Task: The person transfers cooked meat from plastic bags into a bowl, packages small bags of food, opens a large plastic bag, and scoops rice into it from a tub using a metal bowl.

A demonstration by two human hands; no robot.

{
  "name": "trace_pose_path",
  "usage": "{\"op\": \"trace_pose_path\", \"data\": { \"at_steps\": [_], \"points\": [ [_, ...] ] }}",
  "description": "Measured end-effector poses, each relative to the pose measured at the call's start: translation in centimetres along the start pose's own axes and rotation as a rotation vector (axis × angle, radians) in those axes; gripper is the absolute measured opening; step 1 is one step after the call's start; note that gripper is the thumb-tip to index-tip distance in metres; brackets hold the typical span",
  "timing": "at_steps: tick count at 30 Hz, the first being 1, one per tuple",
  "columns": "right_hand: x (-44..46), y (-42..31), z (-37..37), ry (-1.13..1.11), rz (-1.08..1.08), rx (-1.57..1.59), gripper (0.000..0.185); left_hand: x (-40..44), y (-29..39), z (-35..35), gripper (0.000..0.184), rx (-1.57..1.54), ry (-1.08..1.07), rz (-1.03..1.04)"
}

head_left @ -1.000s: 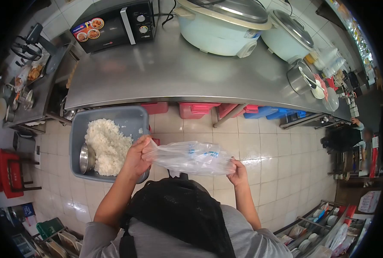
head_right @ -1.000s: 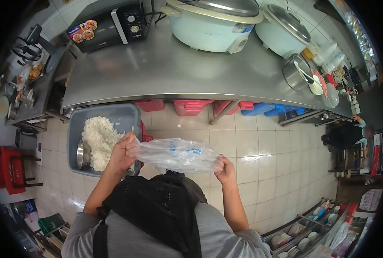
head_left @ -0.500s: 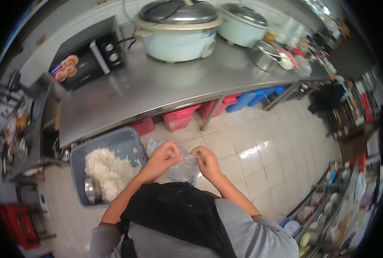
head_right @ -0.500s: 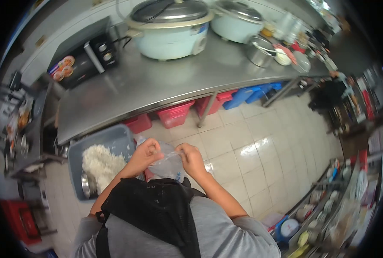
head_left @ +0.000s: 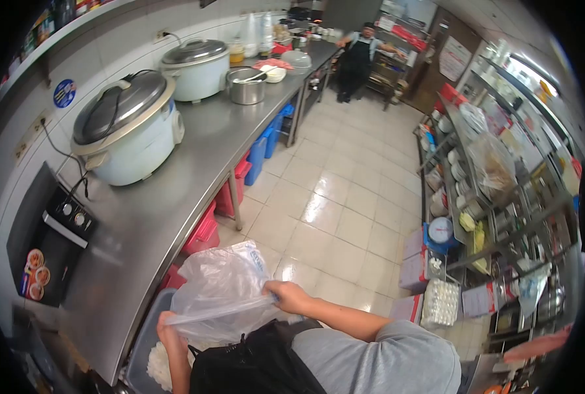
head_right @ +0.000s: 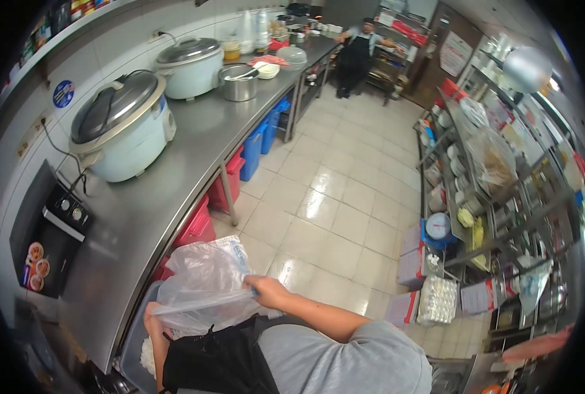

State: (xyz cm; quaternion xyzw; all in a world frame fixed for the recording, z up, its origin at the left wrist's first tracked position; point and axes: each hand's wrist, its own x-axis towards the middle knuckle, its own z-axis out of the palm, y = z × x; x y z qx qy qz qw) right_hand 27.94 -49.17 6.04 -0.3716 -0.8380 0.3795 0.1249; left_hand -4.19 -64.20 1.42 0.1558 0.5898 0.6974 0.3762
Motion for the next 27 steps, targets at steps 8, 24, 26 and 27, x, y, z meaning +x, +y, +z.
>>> {"op": "trace_pose_path", "data": {
  "at_steps": [8, 24, 26, 27],
  "points": [
    [-2.5, 1.2, -2.5, 0.184, 0.696, 1.553, 0.036, -1.1, -4.7, -4.2, 0.020, -0.289, -0.298, -0.750],
    [-8.2, 12.7, 2.7, 0.189, 0.385, 0.134, 0.025, -0.9, -9.0, -3.3, 0.022, 0.224, -0.534, -0.624],
    [-11.2, 19.9, 9.0, 0.110, 0.419, -0.129, 0.037, -1.9, -11.9, -2.6, 0.023, 0.285, -0.596, -0.671],
    [-13.1, 21.2, 11.5, -0.011, 0.563, -0.211, 0.041, -2.3, -14.4, -2.9, 0.023, 0.298, -0.626, -0.708]
  ]
}}
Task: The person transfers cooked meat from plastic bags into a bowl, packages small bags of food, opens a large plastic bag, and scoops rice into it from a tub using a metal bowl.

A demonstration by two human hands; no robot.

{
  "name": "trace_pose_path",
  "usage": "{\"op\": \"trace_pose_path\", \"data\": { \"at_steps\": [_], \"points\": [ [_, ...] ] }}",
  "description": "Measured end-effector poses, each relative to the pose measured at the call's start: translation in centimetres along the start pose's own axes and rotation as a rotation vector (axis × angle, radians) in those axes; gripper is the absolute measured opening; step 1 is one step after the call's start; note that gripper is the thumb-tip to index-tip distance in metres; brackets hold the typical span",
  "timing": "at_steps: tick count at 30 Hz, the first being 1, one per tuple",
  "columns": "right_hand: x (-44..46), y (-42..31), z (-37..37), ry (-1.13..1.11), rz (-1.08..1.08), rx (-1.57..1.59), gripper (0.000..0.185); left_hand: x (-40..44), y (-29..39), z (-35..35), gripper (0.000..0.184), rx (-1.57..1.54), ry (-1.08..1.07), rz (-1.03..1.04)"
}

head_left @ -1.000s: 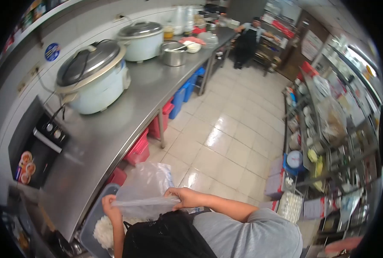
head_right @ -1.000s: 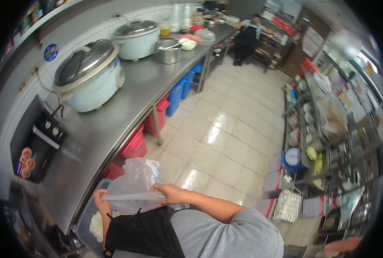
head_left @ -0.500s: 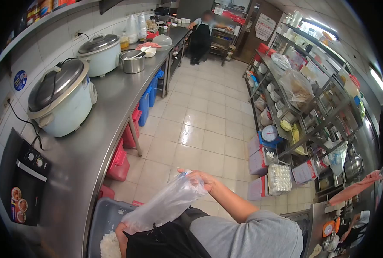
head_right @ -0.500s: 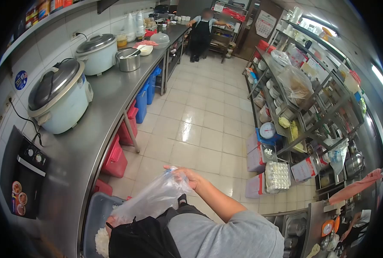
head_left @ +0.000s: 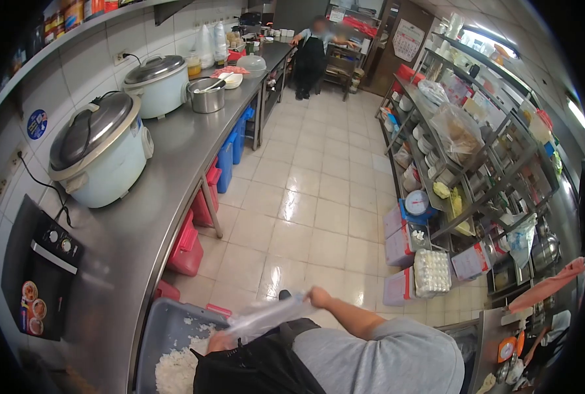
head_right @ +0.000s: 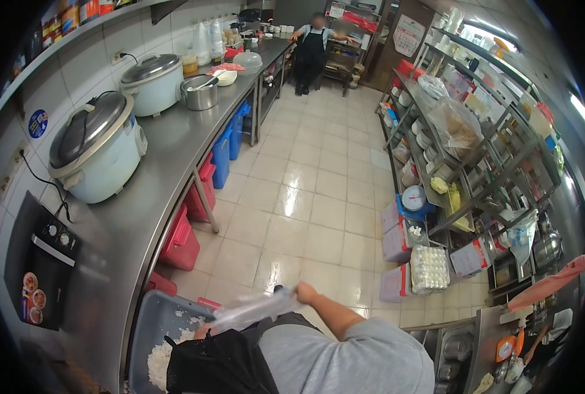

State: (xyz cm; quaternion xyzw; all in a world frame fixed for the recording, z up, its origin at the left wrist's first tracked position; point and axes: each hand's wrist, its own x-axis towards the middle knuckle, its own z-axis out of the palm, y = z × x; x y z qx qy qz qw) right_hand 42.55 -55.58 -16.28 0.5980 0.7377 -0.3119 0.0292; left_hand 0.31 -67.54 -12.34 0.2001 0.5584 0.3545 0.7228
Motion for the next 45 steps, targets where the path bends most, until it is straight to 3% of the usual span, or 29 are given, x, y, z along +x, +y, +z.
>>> {"op": "trace_pose_path", "data": {
  "at_steps": [1, 2, 4, 7, 9, 10, 11, 12, 14, 18, 20, 23, 29, 32, 35, 38, 39, 41, 45],
  "points": [
    [-1.2, 1.4, 2.5, -0.140, 0.054, -0.016, 0.027, 1.5, -2.3, 0.0, 0.023, -0.002, -0.029, -0.041],
    [-1.5, 3.3, 6.2, -0.299, 0.130, -0.079, 0.027, 3.2, -4.5, -0.4, 0.024, -0.009, -0.056, -0.074],
    [-2.3, 3.8, 9.9, -0.435, 0.020, -0.286, 0.028, 6.3, -8.4, -2.1, 0.024, -0.022, -0.090, -0.104],
    [-5.0, 0.1, 6.4, -0.266, 0.120, -0.072, 0.031, 7.5, -10.2, -4.9, 0.026, 0.049, -0.032, 0.026],
    [-4.2, 0.4, 4.5, -0.238, 0.157, 0.006, 0.035, 4.2, -7.5, -7.1, 0.024, 0.289, 0.156, 0.277],
    [-4.1, 0.8, 3.7, -0.224, 0.178, 0.048, 0.038, 1.4, -5.5, -7.3, 0.023, 0.462, 0.274, 0.548],
    [-3.8, 1.5, 2.9, -0.190, 0.208, 0.046, 0.037, 1.8, -6.0, -11.0, 0.017, 0.143, 0.278, 0.465],
    [-3.4, 2.7, 2.4, -0.154, 0.237, 0.046, 0.036, -4.6, 1.1, -6.8, 0.017, 0.813, 0.508, 0.552],
    [-3.0, 4.4, 1.6, -0.069, 0.303, 0.075, 0.038, -8.4, 3.4, -9.3, 0.031, 1.276, 0.642, 0.482],
    [-2.9, 6.4, 1.4, 0.086, 0.432, 0.137, 0.044, -13.1, 2.9, -14.6, 0.045, 1.670, 0.550, -0.046],
    [-3.1, 6.3, 1.6, 0.109, 0.469, 0.141, 0.045, -13.5, 1.4, -18.2, 0.046, 1.673, 0.170, -0.481],
    [-4.0, 6.1, 3.4, 0.074, 0.479, 0.142, 0.046, -15.6, -1.0, -19.5, 0.057, 1.315, 0.177, -0.701],
    [-5.0, 5.6, 6.0, -0.083, 0.433, 0.104, 0.044, -19.4, 0.6, -12.9, 0.039, 1.288, 0.504, -0.281],
    [-4.9, 5.3, 5.8, -0.058, 0.387, 0.104, 0.046, -18.6, 0.6, -13.4, 0.035, 1.436, 0.587, -0.290],
    [-4.5, 5.2, 5.2, -0.033, 0.359, 0.107, 0.045, -19.1, -1.5, -16.1, 0.032, 1.572, 0.776, 0.068],
    [-4.4, 4.8, 4.5, -0.015, 0.356, 0.115, 0.045, -20.7, -2.1, -15.9, 0.033, 1.783, 0.844, 0.165],
    [-4.4, 4.5, 4.3, -0.011, 0.368, 0.126, 0.047, -20.6, -2.2, -16.5, 0.034, 1.728, 0.724, -0.030],
    [-4.6, 4.4, 4.6, -0.012, 0.380, 0.133, 0.049, -20.8, -2.8, -17.1, 0.034, 1.684, 0.651, -0.194],
    [-5.2, 4.7, 6.0, -0.095, 0.381, 0.095, 0.049, -21.2, -2.1, -15.9, 0.035, 1.630, 0.605, -0.242]
  ]
}}
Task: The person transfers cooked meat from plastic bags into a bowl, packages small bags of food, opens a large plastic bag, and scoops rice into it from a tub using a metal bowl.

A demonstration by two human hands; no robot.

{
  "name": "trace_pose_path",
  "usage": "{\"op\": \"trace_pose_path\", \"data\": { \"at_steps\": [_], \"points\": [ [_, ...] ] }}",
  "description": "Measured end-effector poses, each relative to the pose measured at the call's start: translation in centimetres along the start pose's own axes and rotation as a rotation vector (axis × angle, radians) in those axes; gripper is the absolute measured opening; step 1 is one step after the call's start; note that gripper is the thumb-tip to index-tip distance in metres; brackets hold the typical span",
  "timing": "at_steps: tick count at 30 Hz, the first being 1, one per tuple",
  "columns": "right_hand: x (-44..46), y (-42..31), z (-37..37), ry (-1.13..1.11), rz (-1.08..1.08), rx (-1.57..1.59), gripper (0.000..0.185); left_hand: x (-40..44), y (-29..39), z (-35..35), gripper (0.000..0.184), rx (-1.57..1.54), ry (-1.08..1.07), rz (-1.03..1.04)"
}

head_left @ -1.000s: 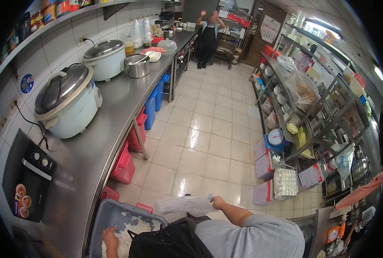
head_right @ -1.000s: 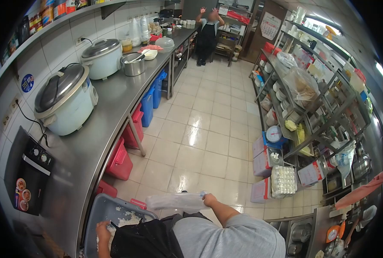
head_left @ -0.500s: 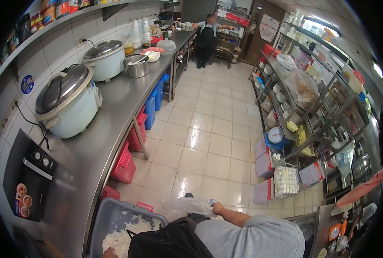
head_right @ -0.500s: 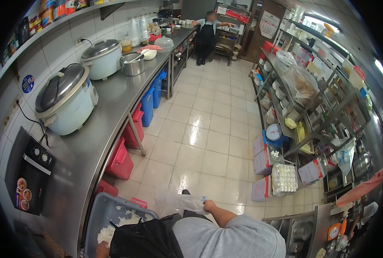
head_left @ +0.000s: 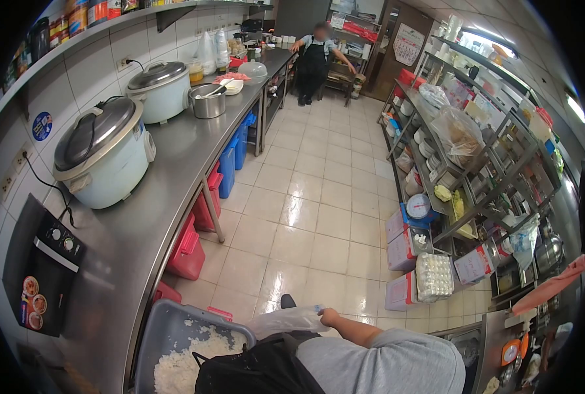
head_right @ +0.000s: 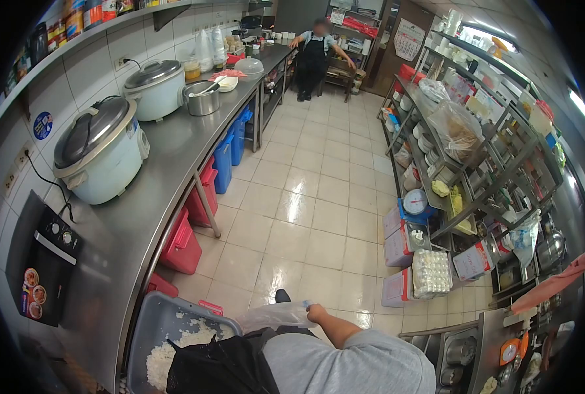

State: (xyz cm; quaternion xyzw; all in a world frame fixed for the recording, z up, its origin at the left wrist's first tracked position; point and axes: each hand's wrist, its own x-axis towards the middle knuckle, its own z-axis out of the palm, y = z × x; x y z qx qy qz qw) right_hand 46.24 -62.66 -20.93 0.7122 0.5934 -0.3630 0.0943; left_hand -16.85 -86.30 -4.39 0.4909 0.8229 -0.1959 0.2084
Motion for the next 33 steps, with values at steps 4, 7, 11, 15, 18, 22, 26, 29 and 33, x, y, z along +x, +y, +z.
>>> {"op": "trace_pose_path", "data": {
  "at_steps": [4, 7, 11, 15, 18, 22, 26, 29, 33],
  "points": [
    [-0.2, 1.1, 1.4, -0.088, -0.007, -0.095, 0.040, -0.4, 0.7, -0.7, 0.036, -0.040, -0.021, 0.011],
    [0.0, 1.4, 1.9, -0.111, -0.030, -0.125, 0.037, -0.3, 1.0, -1.2, 0.036, -0.075, -0.029, 0.018],
    [0.2, 0.9, 1.5, -0.099, -0.015, -0.078, 0.039, -0.5, 1.2, -1.5, 0.037, -0.112, -0.066, 0.040],
    [0.2, 0.0, 1.5, -0.088, 0.015, -0.031, 0.046, -0.8, 1.1, -2.1, 0.037, -0.156, -0.135, 0.070],
    [0.4, 0.1, 1.9, -0.090, -0.001, -0.049, 0.046, -1.3, 0.6, -2.4, 0.038, -0.214, -0.230, 0.107],
    [0.5, 0.7, 2.9, -0.099, 0.014, -0.052, 0.045, -1.6, -0.1, -4.6, 0.039, -0.299, -0.320, 0.187],
    [0.9, 1.8, 3.6, -0.056, -0.048, -0.051, 0.030, -0.6, 1.4, -8.7, 0.064, -0.357, 0.105, 0.108],
    [0.2, 0.7, 2.5, -0.058, -0.048, -0.074, 0.031, -1.2, 5.5, -11.5, 0.056, -0.332, 0.409, 0.144],
    [-0.1, 0.0, 2.0, -0.052, -0.051, -0.061, 0.036, 2.2, 6.9, -6.1, 0.049, 0.047, 0.557, 0.146]
  ]
}}
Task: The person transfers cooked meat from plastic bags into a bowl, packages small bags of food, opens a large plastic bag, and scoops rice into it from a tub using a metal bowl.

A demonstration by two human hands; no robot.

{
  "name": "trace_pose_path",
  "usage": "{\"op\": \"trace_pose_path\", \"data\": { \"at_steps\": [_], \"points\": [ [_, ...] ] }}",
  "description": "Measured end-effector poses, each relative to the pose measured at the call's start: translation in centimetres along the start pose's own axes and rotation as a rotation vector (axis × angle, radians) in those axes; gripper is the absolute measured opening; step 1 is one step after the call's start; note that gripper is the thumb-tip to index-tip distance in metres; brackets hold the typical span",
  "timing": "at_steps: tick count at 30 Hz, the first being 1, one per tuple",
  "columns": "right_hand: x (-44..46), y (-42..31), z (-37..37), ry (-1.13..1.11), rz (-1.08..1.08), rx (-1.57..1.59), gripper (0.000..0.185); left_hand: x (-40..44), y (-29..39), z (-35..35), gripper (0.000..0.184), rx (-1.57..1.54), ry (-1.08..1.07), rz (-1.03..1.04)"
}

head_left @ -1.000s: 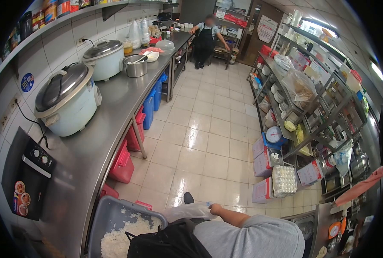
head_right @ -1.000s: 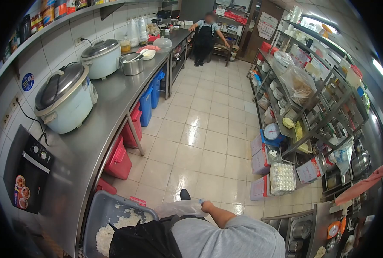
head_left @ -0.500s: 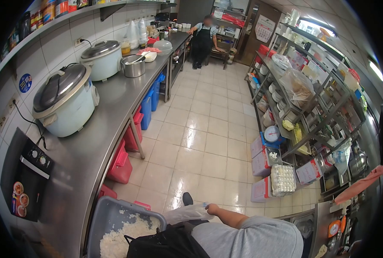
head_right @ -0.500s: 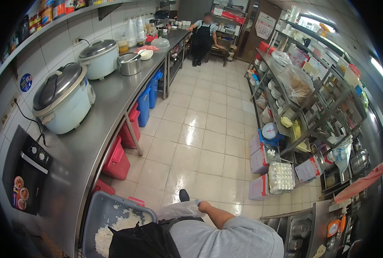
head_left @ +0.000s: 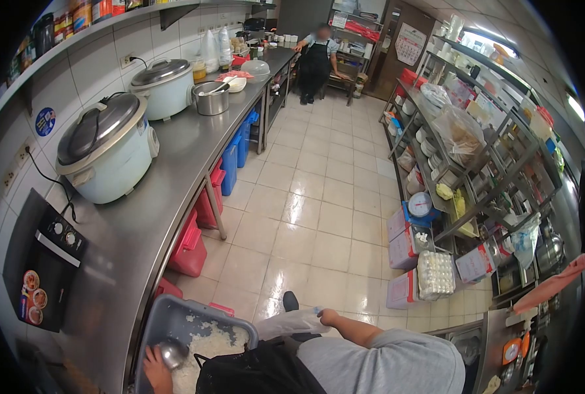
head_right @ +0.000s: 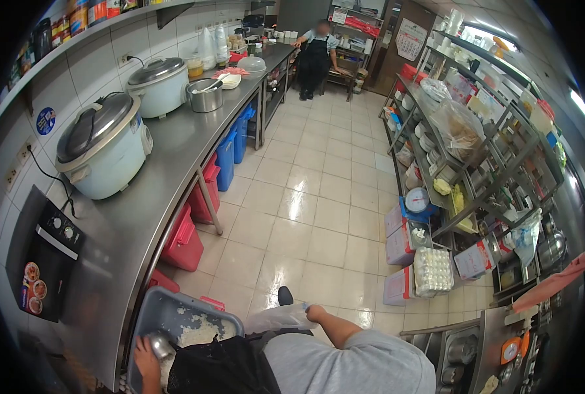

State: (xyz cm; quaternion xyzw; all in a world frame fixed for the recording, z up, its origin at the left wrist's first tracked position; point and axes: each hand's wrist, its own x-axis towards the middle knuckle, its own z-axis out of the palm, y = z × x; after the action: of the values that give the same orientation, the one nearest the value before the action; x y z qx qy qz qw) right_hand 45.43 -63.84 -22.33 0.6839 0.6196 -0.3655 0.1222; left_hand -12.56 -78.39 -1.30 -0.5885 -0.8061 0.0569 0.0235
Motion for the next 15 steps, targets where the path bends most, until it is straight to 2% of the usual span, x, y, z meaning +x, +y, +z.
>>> {"op": "trace_pose_path", "data": {
  "at_steps": [2, 3, 6, 7, 11, 15],
  "points": [
    [-0.4, -0.4, 0.1, 0.008, -0.004, 0.015, 0.037, -1.7, -0.1, 4.0, 0.049, 0.107, -0.048, -0.048],
    [-0.4, -0.3, 0.1, 0.013, -0.008, 0.019, 0.038, -1.8, 0.0, 4.3, 0.050, 0.057, -0.009, -0.065],
    [-1.6, 0.6, 1.1, -0.030, 0.020, 0.004, 0.037, -1.5, 0.9, 3.3, 0.052, 0.046, -0.093, -0.193],
    [-1.4, 0.7, 0.9, -0.041, 0.028, -0.002, 0.036, -0.9, -0.3, 6.0, 0.059, 0.018, -0.109, -0.246],
    [-0.8, 1.3, 1.2, -0.167, 0.018, -0.158, 0.045, 0.9, -0.4, 4.6, 0.069, -0.207, -0.251, -0.325],
    [-1.1, 1.3, 0.7, -0.093, 0.013, -0.023, 0.048, 1.7, -0.2, 3.3, 0.076, -0.283, -0.378, -0.295]
  ]
}}
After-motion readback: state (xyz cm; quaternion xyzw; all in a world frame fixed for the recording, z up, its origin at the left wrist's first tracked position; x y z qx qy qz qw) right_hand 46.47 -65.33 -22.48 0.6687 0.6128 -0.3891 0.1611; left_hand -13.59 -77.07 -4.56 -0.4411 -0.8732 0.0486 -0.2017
